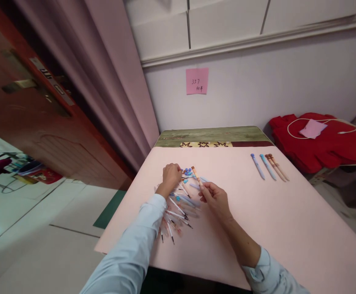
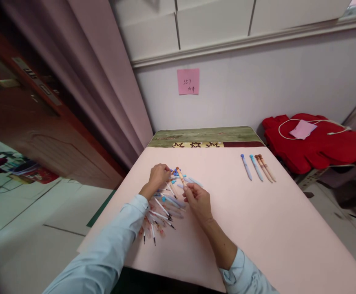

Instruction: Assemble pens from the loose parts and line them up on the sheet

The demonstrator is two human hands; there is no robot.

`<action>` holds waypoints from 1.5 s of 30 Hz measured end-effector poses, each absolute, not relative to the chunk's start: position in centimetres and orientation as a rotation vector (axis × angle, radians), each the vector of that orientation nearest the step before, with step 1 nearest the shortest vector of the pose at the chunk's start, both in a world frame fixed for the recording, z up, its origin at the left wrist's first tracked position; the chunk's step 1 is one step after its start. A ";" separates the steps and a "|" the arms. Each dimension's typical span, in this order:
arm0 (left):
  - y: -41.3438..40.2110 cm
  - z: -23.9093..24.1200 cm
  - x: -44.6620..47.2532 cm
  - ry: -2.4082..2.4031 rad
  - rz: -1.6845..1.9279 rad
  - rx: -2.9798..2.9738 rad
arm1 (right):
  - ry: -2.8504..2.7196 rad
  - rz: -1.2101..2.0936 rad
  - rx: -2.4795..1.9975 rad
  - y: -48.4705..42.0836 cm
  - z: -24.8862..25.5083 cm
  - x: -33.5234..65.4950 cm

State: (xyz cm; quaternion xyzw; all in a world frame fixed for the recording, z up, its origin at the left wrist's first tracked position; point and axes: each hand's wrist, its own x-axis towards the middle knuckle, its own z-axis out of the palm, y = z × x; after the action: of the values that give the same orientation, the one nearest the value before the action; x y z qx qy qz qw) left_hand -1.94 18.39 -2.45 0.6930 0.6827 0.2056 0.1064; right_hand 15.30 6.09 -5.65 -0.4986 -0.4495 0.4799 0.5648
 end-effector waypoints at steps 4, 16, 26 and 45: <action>14.8 -1.4 -2.1 1.758 1.028 1.676 | -1.042 1.080 -1.155 6.2 -5.8 15.5; 7.0 0.0 -2.4 1.094 1.513 0.798 | -1.488 0.545 -1.229 5.1 -5.8 16.1; 6.7 -0.3 -2.0 1.251 1.550 0.928 | -1.569 0.487 -1.211 4.7 -5.5 16.0; 6.2 0.1 -1.0 1.266 1.534 1.075 | -1.607 0.442 -1.153 5.0 -5.8 16.1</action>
State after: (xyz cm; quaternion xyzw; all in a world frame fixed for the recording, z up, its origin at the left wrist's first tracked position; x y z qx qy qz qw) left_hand -1.00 6.20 0.06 0.4301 0.5066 0.6138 0.4263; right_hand 16.07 4.99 -5.83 -0.4828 -0.6727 0.1850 0.5292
